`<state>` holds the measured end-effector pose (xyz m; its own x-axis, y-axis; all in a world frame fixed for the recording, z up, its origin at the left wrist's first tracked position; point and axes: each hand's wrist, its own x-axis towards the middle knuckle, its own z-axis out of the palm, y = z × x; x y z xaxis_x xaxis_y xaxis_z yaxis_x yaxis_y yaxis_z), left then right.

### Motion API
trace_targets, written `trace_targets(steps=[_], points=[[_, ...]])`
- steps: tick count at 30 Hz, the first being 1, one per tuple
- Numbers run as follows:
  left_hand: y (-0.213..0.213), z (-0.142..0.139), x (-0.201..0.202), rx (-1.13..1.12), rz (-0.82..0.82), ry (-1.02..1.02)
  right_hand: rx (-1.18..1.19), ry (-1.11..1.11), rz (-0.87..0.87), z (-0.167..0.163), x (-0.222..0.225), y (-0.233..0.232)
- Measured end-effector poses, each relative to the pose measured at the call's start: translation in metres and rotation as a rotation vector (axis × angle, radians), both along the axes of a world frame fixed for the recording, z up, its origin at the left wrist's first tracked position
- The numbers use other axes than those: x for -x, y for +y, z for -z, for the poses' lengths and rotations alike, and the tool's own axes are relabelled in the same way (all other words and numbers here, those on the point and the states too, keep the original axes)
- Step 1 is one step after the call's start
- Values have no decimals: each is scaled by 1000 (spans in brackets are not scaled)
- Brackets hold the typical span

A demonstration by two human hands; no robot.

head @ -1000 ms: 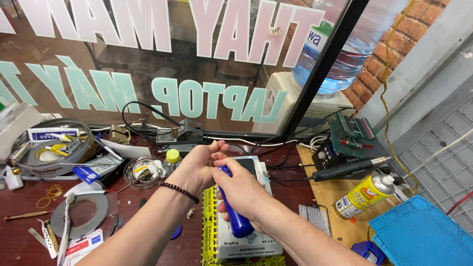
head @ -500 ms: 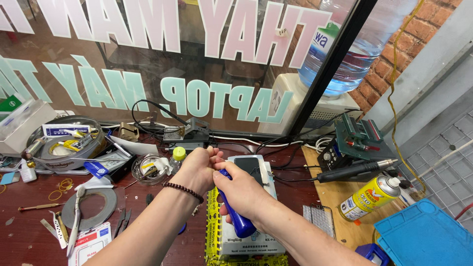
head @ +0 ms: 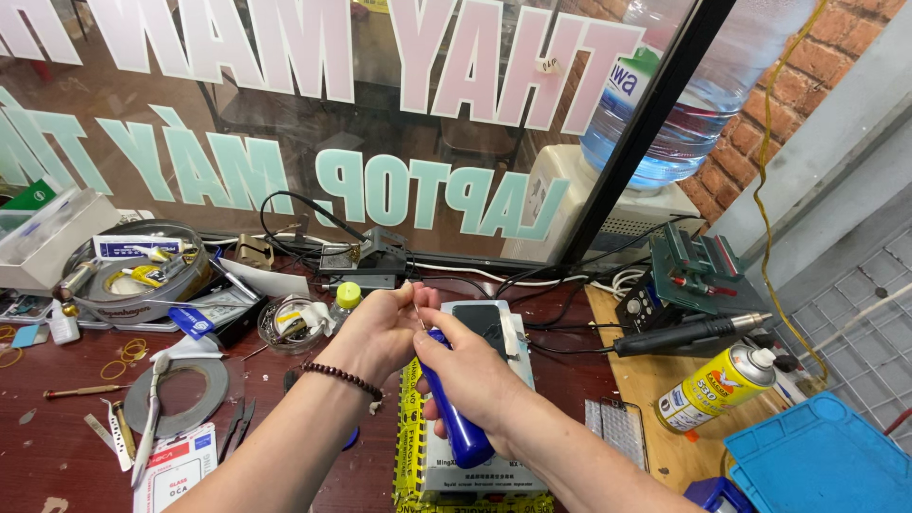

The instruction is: The person pries along the edge of a phone screen with a blue-handled pry tool to separate it from the body, wipes the phone with tissue, and lifts the separated screen off the phone resting on a box on the workbench.

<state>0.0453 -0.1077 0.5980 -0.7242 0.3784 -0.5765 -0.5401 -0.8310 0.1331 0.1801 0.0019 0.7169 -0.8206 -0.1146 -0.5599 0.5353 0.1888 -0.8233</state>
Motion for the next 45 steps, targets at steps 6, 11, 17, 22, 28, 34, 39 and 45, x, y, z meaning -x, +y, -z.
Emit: trace_targets(steps=[6, 11, 17, 22, 28, 34, 39, 45], points=[[1, 12, 14, 194, -5, -51, -45, 66, -55, 10, 0, 1], [1, 7, 10, 212, 0, -37, -82, 79, -75, 11, -2, 4], [12, -11, 1, 44, -29, -19, -72, 56, -73, 2, 4, 15], [17, 5, 10, 37, -93, -124, -106, 17, -94, 3, 2, 22], [21, 33, 34, 261, -48, -35, -210, 83, -103, 1, -1, 15], [8, -2, 34, 383, -62, 132, -179, 47, -137, -8, -1, 20], [-51, -36, 14, 602, -49, 201, -228, 111, -131, -10, -2, 57], [-84, 20, -25, 1090, 238, 424, -150, 52, 108, -9, -10, 103]])
